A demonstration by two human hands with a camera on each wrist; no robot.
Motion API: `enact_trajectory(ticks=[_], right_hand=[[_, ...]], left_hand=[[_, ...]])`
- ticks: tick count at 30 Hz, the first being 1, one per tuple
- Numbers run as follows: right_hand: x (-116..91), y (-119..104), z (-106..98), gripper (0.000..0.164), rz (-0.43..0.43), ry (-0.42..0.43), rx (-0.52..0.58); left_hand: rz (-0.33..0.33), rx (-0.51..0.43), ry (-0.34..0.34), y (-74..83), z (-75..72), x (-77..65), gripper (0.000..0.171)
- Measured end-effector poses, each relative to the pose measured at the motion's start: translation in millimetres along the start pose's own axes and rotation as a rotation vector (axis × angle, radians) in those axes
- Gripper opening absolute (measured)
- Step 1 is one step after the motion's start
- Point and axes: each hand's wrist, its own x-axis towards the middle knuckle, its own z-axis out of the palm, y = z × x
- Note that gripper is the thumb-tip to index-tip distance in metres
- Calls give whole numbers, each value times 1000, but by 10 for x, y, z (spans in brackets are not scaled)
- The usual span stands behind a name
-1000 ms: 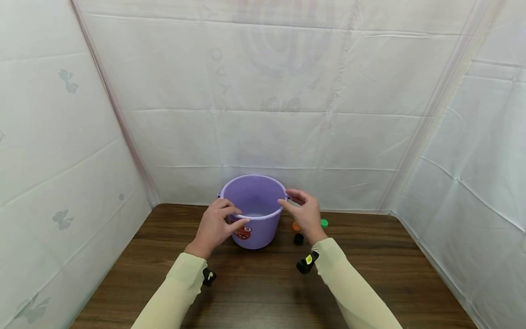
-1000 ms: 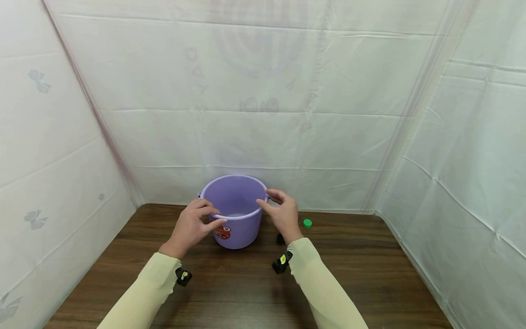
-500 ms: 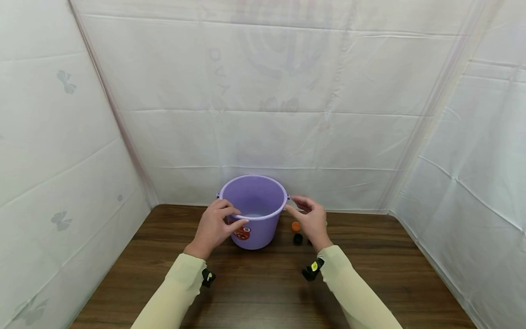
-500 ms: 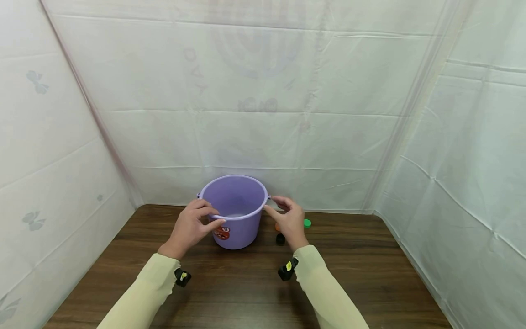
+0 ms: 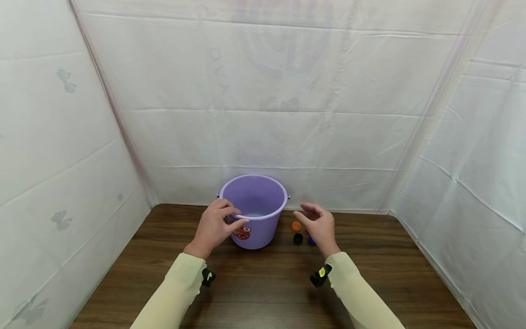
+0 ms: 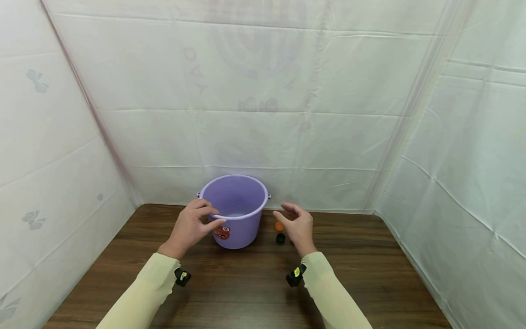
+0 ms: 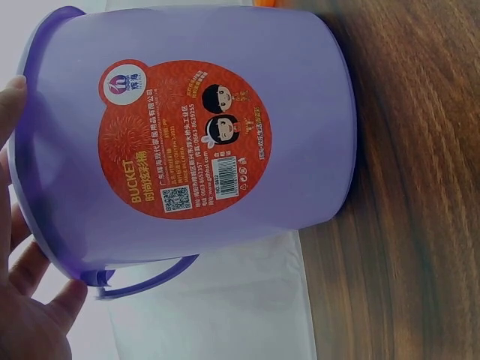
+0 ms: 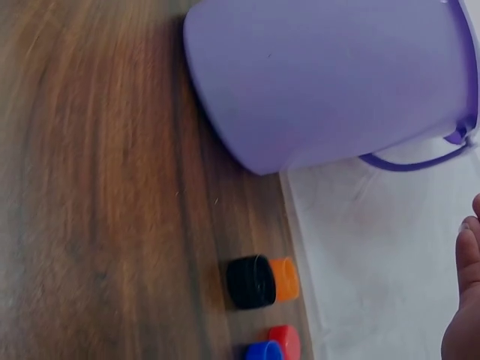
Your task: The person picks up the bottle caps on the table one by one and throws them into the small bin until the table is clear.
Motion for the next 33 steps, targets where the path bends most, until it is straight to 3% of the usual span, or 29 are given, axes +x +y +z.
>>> enact_trajectory(ticks=[14, 33], right_hand=[[-87, 195, -175, 38, 79, 0, 3], [-201, 517, -405, 43, 186, -80, -152]], left_hand=[[-5, 5, 1, -7, -5, -14, 26], [-11, -1, 3, -14, 21, 3, 26]])
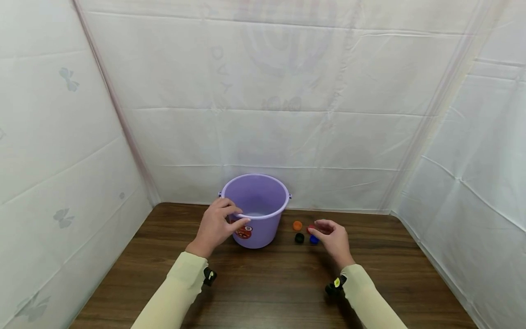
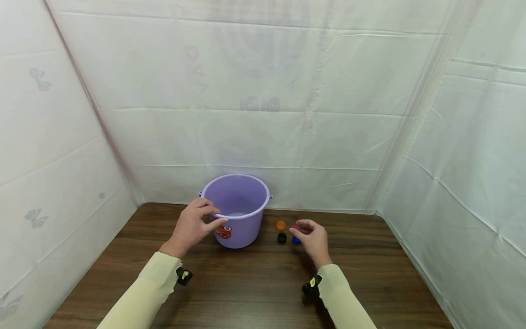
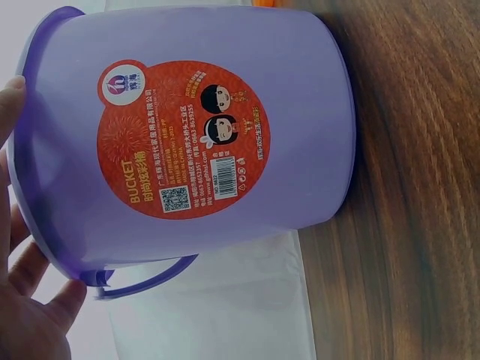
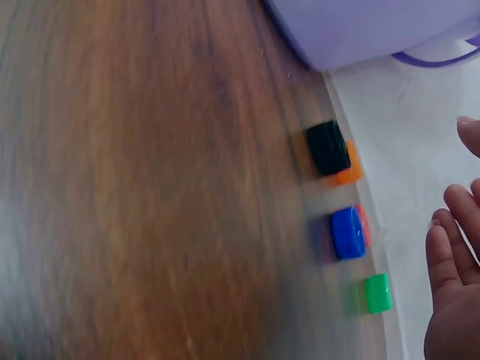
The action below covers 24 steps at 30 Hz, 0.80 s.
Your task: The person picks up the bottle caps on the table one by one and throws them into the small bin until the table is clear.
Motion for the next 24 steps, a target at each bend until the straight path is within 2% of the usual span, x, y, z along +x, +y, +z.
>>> enact_trajectory(ticks=[6, 16, 24], right_hand=[[10, 122, -37, 45, 13, -35, -55], [32, 224, -46, 43, 50, -46, -115], [24, 246, -47, 35, 59, -76, -241]], left_hand=[[5, 4, -3, 4, -4, -3, 25], [11, 4, -1, 8, -5, 8, 26], [10, 5, -7, 11, -9, 7, 25]])
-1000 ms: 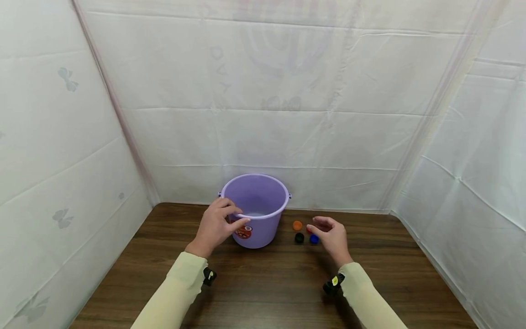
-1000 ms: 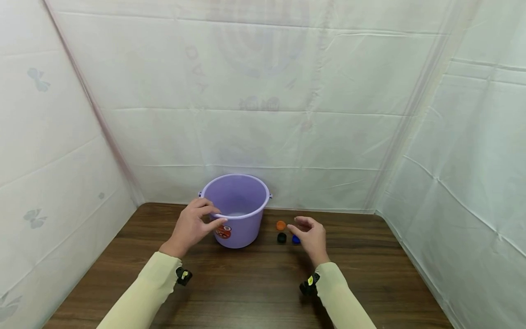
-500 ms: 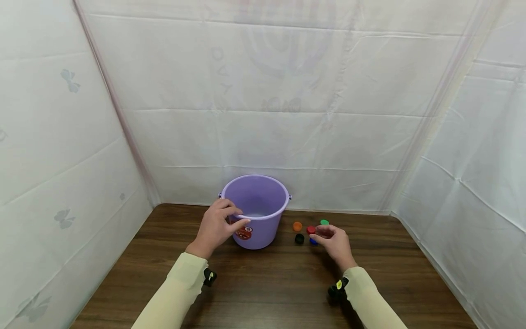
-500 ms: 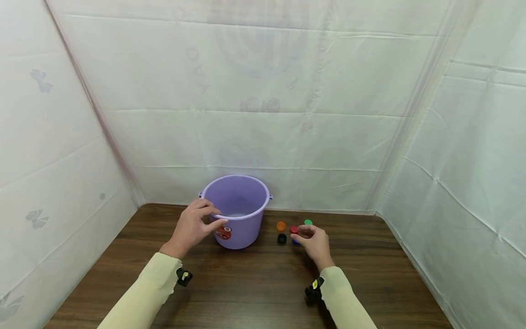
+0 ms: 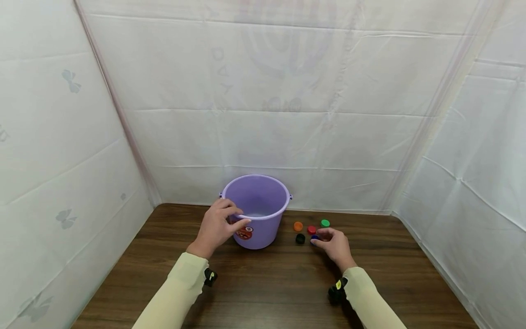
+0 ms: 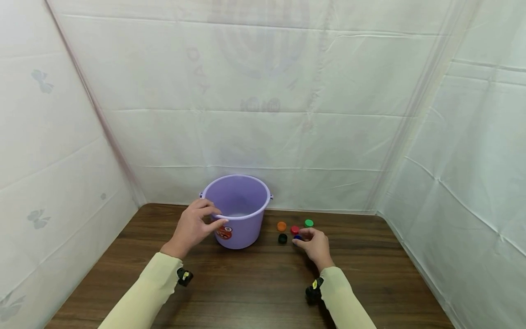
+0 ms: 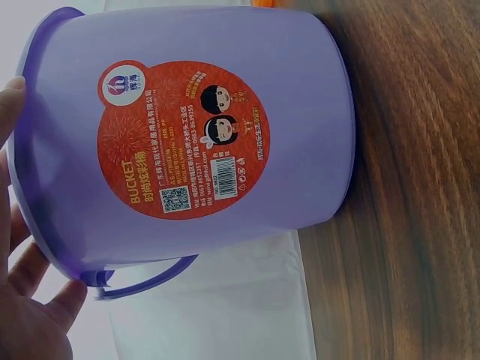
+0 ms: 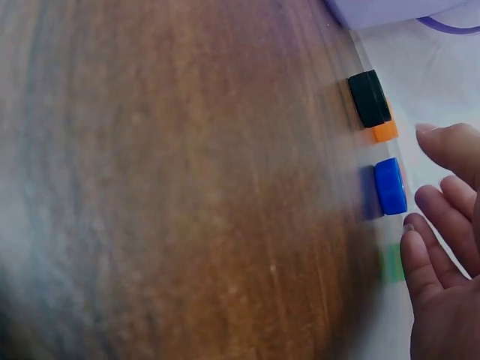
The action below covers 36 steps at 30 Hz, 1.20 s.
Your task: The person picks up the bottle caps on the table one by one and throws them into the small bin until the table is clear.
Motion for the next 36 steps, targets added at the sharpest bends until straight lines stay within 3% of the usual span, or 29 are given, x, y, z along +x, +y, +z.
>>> enact_trajectory(ticks=[8, 36], right_hand=[[-11, 0, 3, 34, 15, -13, -79], [4, -28, 93, 29, 53, -25, -148]], left_hand=[[-6, 1, -3, -1, 0, -6, 25], [-12, 10, -6, -22, -19, -13, 25]])
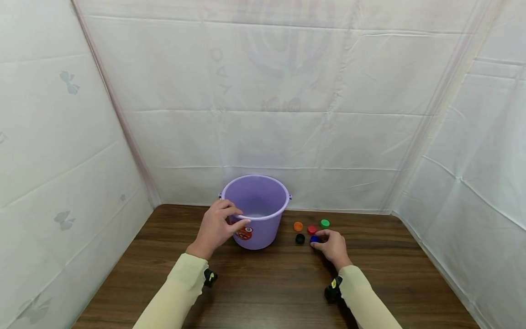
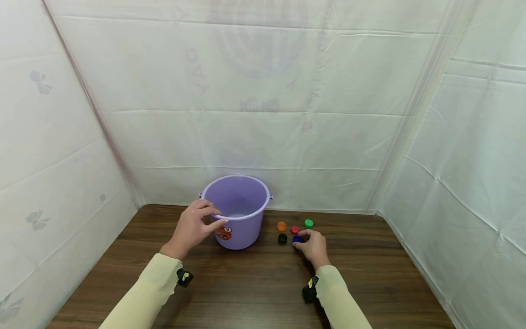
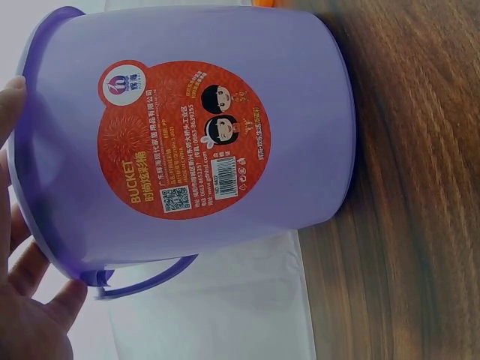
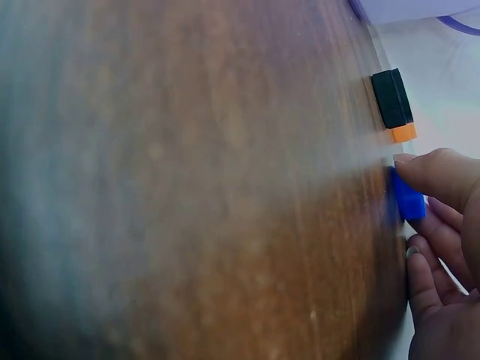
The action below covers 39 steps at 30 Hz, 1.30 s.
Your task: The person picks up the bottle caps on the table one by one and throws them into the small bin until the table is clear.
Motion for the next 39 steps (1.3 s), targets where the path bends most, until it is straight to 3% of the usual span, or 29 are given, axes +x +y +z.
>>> enact_trajectory(ticks=[39], right_hand=[[0, 0, -74, 31, 27, 21, 66]], left_hand=[[-5, -6, -1, 32, 31, 19, 27]])
